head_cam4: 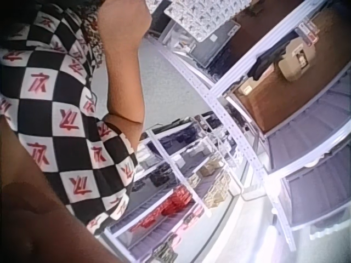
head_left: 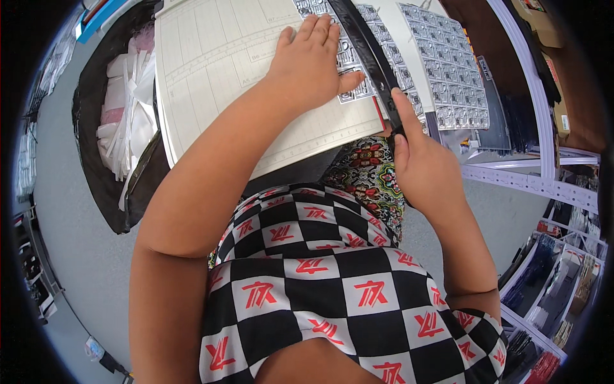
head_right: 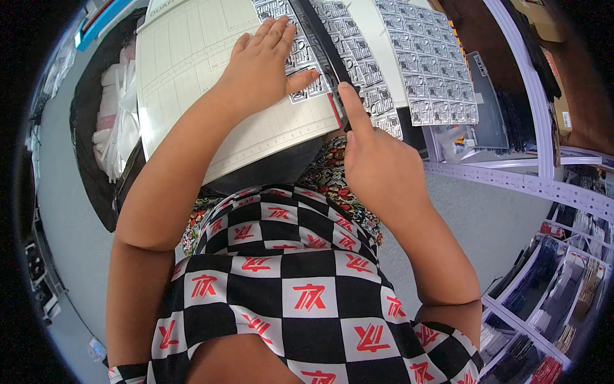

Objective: The person uses a manual paper cutter to slice a sheet of printed stickers into smaller strips. They repeatedly align the sticker sheet on the cutting mat, pull down the cutter's blade to make a cut, and then lift the blade to reposition the sheet for the next cut. The person occasionally picks up the cut strips to inspect them before continuing the cutting process.

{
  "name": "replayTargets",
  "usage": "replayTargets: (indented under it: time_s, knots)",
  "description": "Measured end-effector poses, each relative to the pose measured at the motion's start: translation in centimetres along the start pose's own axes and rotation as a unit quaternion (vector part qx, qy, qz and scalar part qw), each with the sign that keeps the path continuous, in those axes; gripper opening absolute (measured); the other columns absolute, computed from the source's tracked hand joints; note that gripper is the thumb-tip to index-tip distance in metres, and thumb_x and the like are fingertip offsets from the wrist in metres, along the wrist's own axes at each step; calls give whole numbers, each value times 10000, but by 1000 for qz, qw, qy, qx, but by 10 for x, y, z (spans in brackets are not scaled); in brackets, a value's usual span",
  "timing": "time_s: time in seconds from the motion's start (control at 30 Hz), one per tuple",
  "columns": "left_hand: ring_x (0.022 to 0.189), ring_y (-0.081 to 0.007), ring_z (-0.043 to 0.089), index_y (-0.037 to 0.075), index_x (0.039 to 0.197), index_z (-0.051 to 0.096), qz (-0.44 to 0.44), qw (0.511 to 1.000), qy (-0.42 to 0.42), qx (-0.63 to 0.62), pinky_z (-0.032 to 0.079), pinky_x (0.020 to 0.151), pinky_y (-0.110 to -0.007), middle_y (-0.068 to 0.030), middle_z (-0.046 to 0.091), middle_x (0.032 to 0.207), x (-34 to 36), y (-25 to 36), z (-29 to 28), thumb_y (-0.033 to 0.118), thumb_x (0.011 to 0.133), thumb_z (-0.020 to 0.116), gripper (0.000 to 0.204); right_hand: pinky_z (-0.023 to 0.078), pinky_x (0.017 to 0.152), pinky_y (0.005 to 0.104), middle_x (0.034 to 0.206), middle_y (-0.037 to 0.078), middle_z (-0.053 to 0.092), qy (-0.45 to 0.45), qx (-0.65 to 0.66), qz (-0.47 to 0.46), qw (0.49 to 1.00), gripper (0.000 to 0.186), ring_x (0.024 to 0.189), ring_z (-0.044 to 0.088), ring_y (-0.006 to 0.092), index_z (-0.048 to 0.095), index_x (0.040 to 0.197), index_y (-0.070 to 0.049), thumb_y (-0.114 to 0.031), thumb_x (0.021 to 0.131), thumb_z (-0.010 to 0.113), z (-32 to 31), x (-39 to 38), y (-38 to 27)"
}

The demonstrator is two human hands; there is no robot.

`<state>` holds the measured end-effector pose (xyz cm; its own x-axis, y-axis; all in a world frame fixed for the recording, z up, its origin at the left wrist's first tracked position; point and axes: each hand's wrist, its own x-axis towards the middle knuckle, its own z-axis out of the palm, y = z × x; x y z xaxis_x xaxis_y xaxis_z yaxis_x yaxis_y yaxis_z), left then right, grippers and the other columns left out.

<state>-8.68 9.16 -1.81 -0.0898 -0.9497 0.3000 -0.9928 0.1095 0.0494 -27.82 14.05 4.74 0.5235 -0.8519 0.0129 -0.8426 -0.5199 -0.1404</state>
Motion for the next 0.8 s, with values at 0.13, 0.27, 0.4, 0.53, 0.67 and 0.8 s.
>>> replayTargets:
  time_s: [0.13, 0.27, 0.4, 0.53, 0.67, 0.8]
  knots:
    - [1282, -260, 241, -8, 1286, 335, -3, 1000, 4, 4, 220, 1012, -442, -164, 307, 1351, -1, -1, 1, 587, 787, 428, 782, 451, 491, 368, 638, 123, 587, -15, 7, 6, 1000, 540, 527, 574, 269, 280, 1316, -136, -119, 812, 471, 1, 1, 0]
    - [1274, -266, 255, -14, 1281, 339, 2, 1000, 12, -2, 224, 1009, -441, -167, 311, 1348, 0, -2, 3, 594, 780, 432, 793, 474, 532, 386, 772, 155, 609, -46, 13, 39, 998, 542, 588, 594, 295, 260, 1320, -140, -124, 816, 458, 15, 1, -1]
    - [1268, -271, 266, -22, 1273, 345, 13, 1000, 25, -12, 227, 1007, -444, -170, 315, 1344, -2, -3, 5, 593, 777, 437, 796, 477, 548, 390, 816, 162, 612, -47, 36, 35, 998, 549, 602, 597, 303, 250, 1325, -143, -124, 816, 456, 15, -1, 1]
    - [1267, -273, 267, -24, 1270, 347, 15, 999, 21, -23, 230, 1003, -450, -170, 318, 1341, 0, -2, 2, 578, 773, 458, 788, 462, 538, 389, 821, 165, 612, -73, 21, 29, 997, 521, 585, 586, 309, 299, 1309, -129, -138, 817, 468, -15, 0, -2]
    - [1271, -277, 256, -21, 1275, 337, 2, 999, 9, -40, 226, 1003, -456, -171, 307, 1347, -2, -4, 3, 557, 767, 479, 783, 448, 588, 337, 756, 158, 594, -69, 199, 20, 977, 446, 634, 582, 258, 337, 1311, -158, -187, 875, 424, -75, 12, -6]
    - [1274, -288, 246, -20, 1279, 331, 2, 998, -17, -67, 220, 1006, -458, -171, 293, 1354, -1, -7, -7, 541, 764, 493, 778, 446, 624, 285, 771, 124, 600, -16, 427, 74, 901, 404, 640, 559, 168, 413, 1256, -102, -242, 880, 464, -86, 39, 32]
